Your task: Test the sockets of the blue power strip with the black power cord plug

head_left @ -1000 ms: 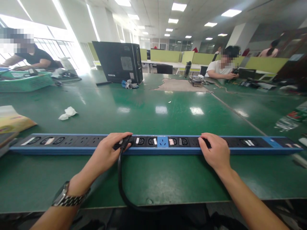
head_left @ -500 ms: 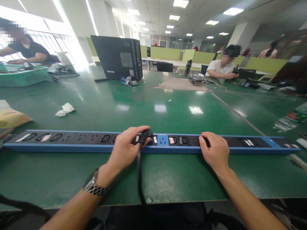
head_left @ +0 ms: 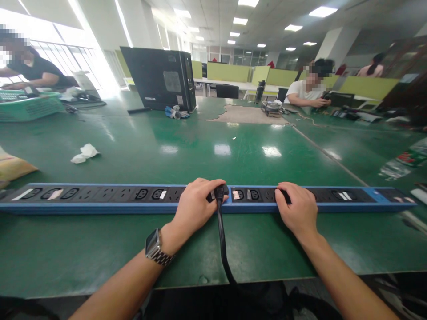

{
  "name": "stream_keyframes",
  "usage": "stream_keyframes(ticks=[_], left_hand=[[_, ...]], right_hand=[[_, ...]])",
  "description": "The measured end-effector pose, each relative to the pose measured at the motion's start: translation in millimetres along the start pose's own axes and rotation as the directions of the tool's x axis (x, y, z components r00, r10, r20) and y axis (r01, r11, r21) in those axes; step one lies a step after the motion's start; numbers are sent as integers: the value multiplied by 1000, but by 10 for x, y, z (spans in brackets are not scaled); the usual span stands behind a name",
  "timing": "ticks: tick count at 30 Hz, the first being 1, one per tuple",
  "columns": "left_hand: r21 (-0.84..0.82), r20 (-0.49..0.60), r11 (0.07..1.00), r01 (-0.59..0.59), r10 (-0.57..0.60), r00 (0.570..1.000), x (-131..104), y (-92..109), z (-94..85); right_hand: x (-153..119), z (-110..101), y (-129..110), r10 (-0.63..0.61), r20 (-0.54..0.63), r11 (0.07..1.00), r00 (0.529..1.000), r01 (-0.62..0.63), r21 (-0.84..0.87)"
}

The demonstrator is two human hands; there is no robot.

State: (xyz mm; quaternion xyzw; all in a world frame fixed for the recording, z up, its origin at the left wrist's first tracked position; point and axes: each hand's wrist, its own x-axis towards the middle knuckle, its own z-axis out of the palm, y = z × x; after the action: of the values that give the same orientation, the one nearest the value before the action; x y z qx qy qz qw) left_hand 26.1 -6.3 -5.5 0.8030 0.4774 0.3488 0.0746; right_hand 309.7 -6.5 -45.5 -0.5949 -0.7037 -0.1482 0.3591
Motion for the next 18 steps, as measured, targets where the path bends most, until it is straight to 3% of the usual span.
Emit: stream_keyframes(ticks=[4,8,10,12,15,18], left_hand=[[-15,16,994,-107,108,994,-3,-1,5],[-136,-158,984,-112,90,983,44,102,-11],[-139,-196,982,-126,97,976,104,237,28],[-124,-167,981,-150,129,978,179,407,112],[-113,-82,976,-185,177,981,279,610,254],[-110,-9,975,-193,193,981,301,617,306]], right_hand=[[1,7,6,29,-9,998,1000,-28,51],[125,-132,-101,228,-2,920,974,-215,327],[235,-290,-259,322,136,792,937,-345,504],[351,-473,-457,246,339,714,908,-406,570],[493,-687,-664,51,497,842,866,-304,445],[579,-740,-597,41,500,956,865,-180,232]])
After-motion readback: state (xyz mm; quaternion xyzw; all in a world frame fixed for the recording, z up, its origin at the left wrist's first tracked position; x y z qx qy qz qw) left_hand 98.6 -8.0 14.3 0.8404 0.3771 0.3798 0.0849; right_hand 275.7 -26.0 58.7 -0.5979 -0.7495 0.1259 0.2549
